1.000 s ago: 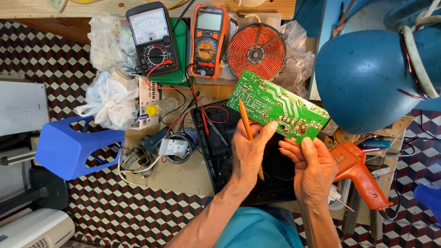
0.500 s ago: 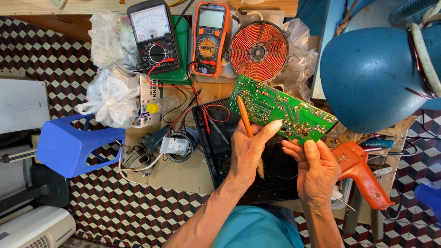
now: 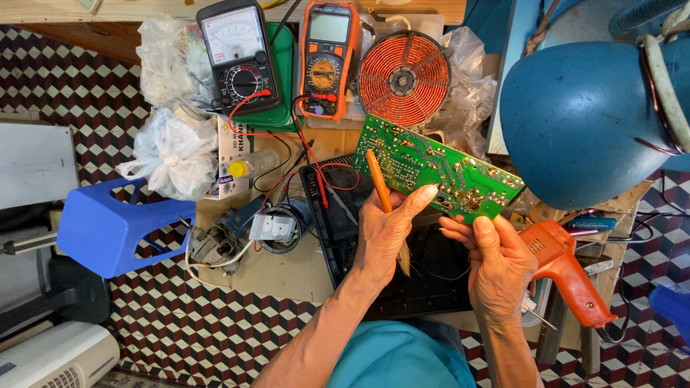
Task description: The person works on a green circuit board mounted in a device housing on a cluttered workbench. They use a hot air gun to heat the board while holding a small cup of components, brush the board with a brush, lift and reposition the board, then use a desoldering pump to work on the board's solder joints.
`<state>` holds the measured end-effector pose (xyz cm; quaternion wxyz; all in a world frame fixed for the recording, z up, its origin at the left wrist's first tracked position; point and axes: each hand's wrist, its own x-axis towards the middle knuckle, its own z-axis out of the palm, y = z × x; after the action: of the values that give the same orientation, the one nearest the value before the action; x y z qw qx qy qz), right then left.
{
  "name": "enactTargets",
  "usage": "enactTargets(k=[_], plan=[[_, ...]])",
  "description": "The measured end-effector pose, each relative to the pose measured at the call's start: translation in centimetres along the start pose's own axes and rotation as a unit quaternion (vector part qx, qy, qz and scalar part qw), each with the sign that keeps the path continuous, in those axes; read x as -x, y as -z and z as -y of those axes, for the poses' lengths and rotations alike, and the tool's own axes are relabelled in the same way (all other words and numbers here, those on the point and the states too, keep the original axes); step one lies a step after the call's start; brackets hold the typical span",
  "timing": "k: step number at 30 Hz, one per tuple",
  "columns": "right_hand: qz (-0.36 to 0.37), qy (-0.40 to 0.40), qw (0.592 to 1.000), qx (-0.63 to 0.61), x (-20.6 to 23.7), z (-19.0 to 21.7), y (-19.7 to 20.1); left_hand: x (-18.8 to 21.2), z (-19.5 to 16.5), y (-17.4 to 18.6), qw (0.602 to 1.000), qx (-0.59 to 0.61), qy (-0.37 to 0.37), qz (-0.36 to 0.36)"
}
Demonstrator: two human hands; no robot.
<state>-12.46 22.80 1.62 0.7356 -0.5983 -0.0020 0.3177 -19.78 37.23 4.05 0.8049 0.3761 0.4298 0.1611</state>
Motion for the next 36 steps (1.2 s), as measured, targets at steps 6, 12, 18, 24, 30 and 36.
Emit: enactTargets(k=[6,12,18,24,30,36], plan=[[-0.001,-0.014,1.000,-0.005,0.0,-0.5,0.3,-0.1,0.4,0.0,1.000,0.000,-0.003,-0.006],[-0.024,-0.065,0.995,-0.074,-0.2,-1.3,0.9,0.0,1.4,0.5,0.999,-0.038,-0.032,-0.022],[-0.026,-0.098,0.990,-0.099,-0.3,-2.1,1.2,0.2,1.8,1.1,0.997,-0.061,-0.029,-0.045],[-0.008,-0.083,0.992,-0.097,0.0,-2.2,0.9,0.4,1.3,1.5,0.998,-0.051,-0.034,-0.026],[-0.008,-0.080,0.994,-0.071,0.2,-2.1,0.6,0.4,1.0,1.6,0.998,-0.052,-0.034,-0.022],[0.001,-0.076,0.996,-0.049,0.2,-1.6,0.3,0.2,1.2,1.6,0.998,-0.053,-0.017,-0.029]])
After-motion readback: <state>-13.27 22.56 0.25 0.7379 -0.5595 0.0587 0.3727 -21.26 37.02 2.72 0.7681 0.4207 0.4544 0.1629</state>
